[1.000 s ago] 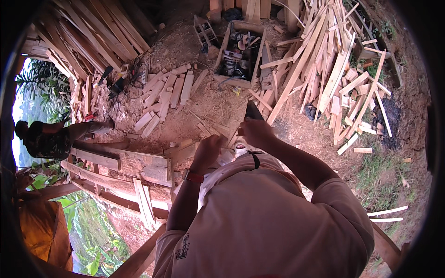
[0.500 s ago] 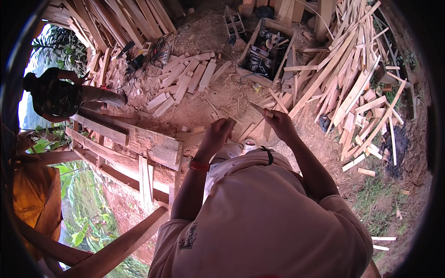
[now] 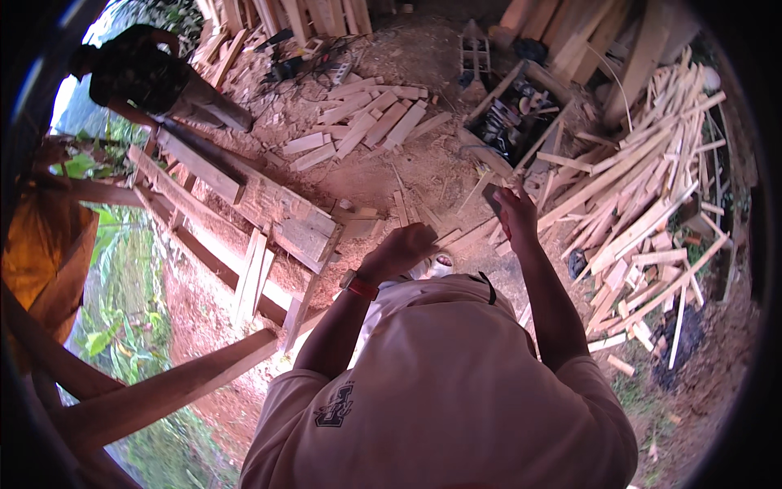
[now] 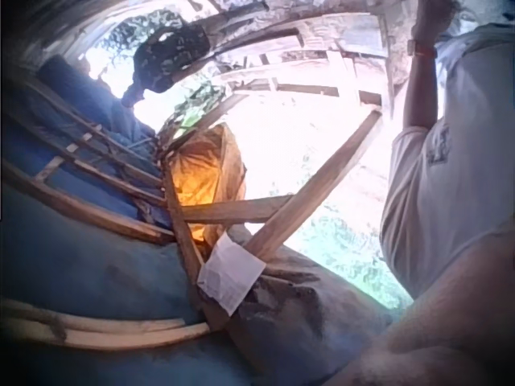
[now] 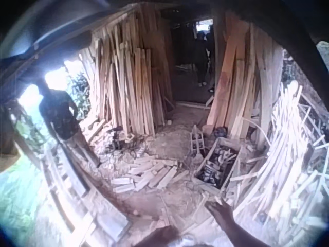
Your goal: The person uses a red-handled knife to cut thin wooden strips on a wooden workbench. They repeatedly position the strips, slice them, and set the cut pieces aside.
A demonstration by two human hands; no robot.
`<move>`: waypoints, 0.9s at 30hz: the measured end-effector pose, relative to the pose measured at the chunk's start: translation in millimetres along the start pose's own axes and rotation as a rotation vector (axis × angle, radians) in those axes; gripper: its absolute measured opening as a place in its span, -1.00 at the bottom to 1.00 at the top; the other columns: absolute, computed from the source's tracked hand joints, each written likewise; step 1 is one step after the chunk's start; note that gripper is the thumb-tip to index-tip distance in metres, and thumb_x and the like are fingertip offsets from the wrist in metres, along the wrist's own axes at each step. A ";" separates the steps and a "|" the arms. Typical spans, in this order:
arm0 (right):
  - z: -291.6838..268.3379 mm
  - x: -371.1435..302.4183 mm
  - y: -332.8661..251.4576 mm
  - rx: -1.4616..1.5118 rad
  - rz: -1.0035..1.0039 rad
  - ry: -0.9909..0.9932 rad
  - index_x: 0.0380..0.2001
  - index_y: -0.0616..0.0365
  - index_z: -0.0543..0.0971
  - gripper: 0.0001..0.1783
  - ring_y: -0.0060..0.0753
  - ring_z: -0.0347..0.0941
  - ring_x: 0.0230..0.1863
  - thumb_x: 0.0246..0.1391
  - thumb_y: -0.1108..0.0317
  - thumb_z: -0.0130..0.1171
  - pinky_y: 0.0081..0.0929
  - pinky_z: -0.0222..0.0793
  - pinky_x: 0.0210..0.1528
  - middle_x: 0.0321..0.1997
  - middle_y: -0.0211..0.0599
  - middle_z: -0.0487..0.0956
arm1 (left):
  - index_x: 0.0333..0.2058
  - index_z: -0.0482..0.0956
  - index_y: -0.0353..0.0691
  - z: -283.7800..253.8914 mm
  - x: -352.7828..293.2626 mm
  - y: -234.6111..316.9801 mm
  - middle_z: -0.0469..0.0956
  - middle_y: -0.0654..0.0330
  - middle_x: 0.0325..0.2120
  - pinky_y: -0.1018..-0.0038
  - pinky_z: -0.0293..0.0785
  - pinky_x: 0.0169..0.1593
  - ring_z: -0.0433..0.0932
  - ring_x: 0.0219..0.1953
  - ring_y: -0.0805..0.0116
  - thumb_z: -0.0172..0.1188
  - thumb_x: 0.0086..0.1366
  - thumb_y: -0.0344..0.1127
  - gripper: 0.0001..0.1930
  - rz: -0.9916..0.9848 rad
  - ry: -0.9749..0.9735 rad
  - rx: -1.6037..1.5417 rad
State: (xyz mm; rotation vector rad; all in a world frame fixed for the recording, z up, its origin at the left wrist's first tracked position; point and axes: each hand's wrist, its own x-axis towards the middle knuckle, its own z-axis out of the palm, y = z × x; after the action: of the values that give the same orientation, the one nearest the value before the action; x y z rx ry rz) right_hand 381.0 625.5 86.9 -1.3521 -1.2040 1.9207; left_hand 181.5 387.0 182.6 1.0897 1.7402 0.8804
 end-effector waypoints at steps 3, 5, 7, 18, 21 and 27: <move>0.5 6.3 3.4 -0.083 -0.069 0.014 0.47 0.30 0.30 -0.11 -0.57 0.48 -0.09 0.14 0.41 0.48 -0.61 0.38 -0.14 0.00 -0.38 0.55 | 0.01 0.54 -0.32 2.2 -20.0 -40.0 0.66 -0.17 -0.10 0.08 0.55 0.03 0.66 -0.01 -0.17 0.36 0.27 -0.18 -0.57 -0.095 0.013 0.018; -30.4 24.5 30.4 -0.136 -0.179 -0.020 0.41 0.29 0.37 -0.19 -0.56 0.48 -0.12 0.14 0.40 0.48 -0.59 0.37 -0.20 -0.02 -0.40 0.52 | 0.05 0.53 -0.32 1.4 -33.1 -50.8 0.66 -0.19 -0.07 0.06 0.55 0.07 0.65 0.02 -0.19 0.33 0.25 -0.22 -0.55 -0.122 0.029 -0.018; -43.4 25.0 38.8 -0.277 -0.184 -0.049 0.31 0.30 0.45 -0.31 -0.66 0.43 -0.31 0.16 0.37 0.46 -0.60 0.30 -0.41 -0.09 -0.41 0.56 | 0.08 0.54 -0.33 2.4 -46.2 -61.4 0.66 -0.20 -0.06 0.04 0.56 0.09 0.65 0.03 -0.21 0.30 0.24 -0.25 -0.54 -0.092 0.114 -0.001; -101.1 -4.5 63.7 -0.424 0.326 -0.158 0.07 0.16 0.58 -0.65 -0.74 0.31 -0.71 0.28 0.29 0.31 -0.68 0.06 -0.79 -0.34 -0.20 0.70 | 0.13 0.48 -0.23 -44.3 -97.3 -74.4 0.60 -0.16 -0.03 -0.06 0.61 -0.01 0.64 -0.02 -0.24 0.23 0.32 -0.22 -0.56 -0.518 0.718 0.248; -115.9 -3.4 82.9 -0.536 0.304 -0.160 0.03 0.20 0.60 -0.68 -0.71 0.28 -0.75 0.25 0.34 0.29 -0.63 0.00 -0.82 -0.38 -0.23 0.68 | 0.17 0.42 -0.20 -70.4 -130.8 -85.3 0.58 -0.13 -0.05 -0.08 0.61 -0.04 0.64 -0.06 -0.25 0.26 0.36 -0.13 -0.51 -0.602 0.762 0.393; -166.3 22.4 120.7 -0.846 0.044 -0.263 0.02 0.41 0.59 -0.59 -0.48 0.54 -0.39 0.18 0.35 0.33 -0.48 0.48 -0.39 -0.30 -0.28 0.64 | 0.04 0.52 -0.21 -103.1 -178.4 -135.9 0.57 -0.02 -0.16 0.08 0.54 0.05 0.53 -0.02 -0.06 0.08 0.44 -0.33 -0.74 -0.471 0.943 0.678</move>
State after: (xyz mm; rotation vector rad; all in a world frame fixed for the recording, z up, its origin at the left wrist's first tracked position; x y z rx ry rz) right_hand 535.8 647.1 -48.2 -1.5245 -2.2990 1.7018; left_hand 86.2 161.0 154.7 0.5828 3.0745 0.5129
